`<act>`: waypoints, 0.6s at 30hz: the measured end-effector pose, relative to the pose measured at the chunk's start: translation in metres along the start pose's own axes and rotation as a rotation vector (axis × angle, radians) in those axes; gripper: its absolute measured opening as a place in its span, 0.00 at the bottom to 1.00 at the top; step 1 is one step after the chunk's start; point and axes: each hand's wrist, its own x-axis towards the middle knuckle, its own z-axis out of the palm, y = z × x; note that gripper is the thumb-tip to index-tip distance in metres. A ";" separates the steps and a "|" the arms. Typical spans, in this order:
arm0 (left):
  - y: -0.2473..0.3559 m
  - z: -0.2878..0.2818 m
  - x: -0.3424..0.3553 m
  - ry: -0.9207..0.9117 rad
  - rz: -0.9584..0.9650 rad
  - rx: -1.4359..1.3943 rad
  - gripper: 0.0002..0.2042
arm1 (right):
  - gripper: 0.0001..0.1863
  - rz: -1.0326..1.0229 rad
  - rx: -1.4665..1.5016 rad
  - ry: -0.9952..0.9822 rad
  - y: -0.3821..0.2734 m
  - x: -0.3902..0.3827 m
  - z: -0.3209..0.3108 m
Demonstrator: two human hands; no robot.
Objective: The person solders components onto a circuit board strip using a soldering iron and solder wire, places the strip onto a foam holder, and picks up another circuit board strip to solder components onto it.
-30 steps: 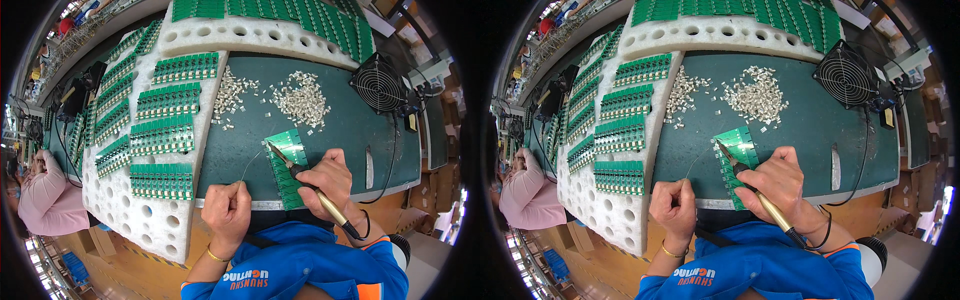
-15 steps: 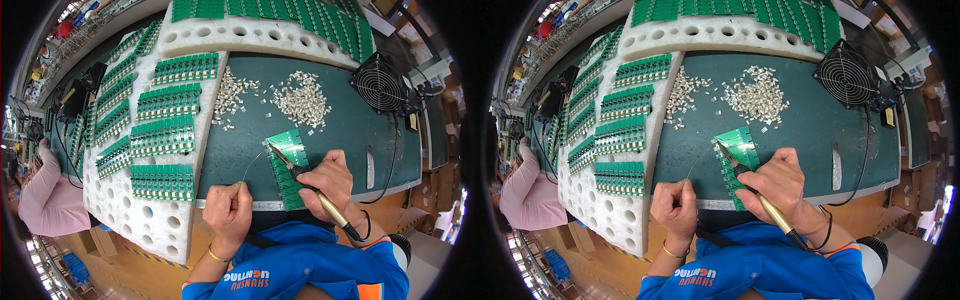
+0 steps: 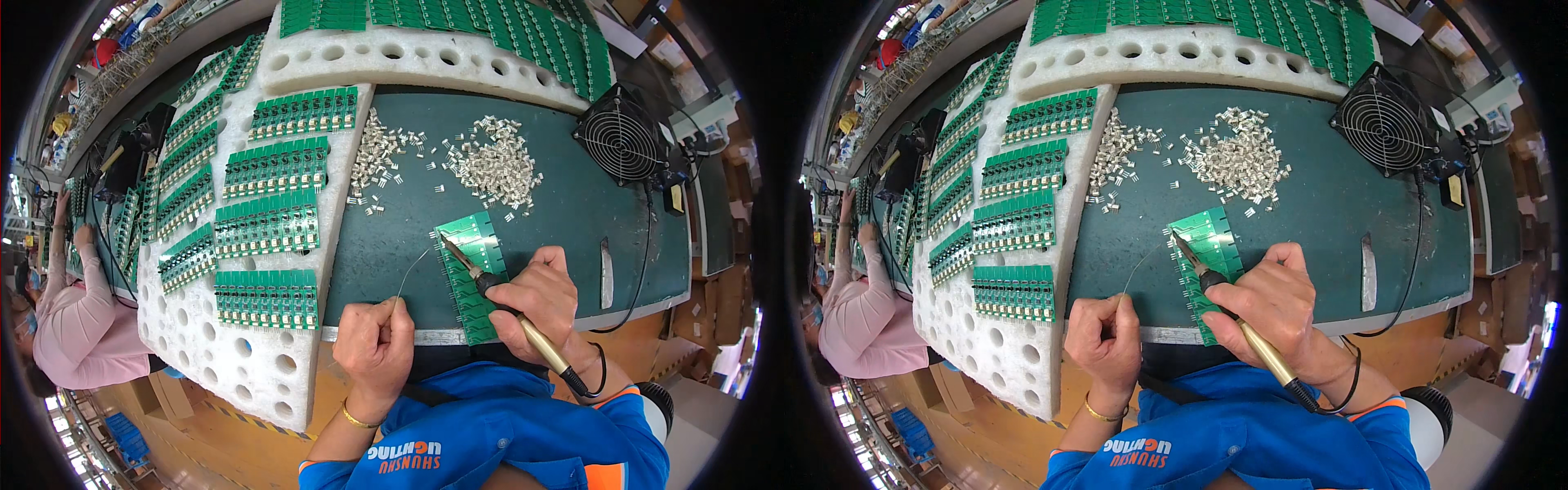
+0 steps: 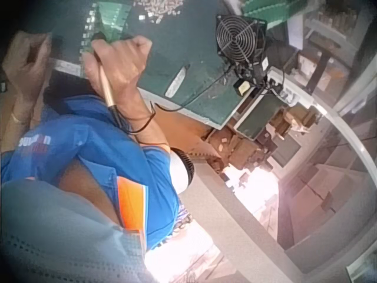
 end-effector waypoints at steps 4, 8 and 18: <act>-0.002 0.002 -0.001 -0.006 -0.004 -0.005 0.05 | 0.12 -0.004 -0.012 -0.005 0.002 -0.003 0.001; -0.001 0.002 -0.001 -0.004 -0.015 -0.010 0.05 | 0.12 0.000 -0.012 -0.002 0.002 -0.003 0.001; -0.001 0.003 -0.002 -0.028 0.012 0.022 0.05 | 0.10 0.014 0.003 -0.005 0.001 0.000 -0.001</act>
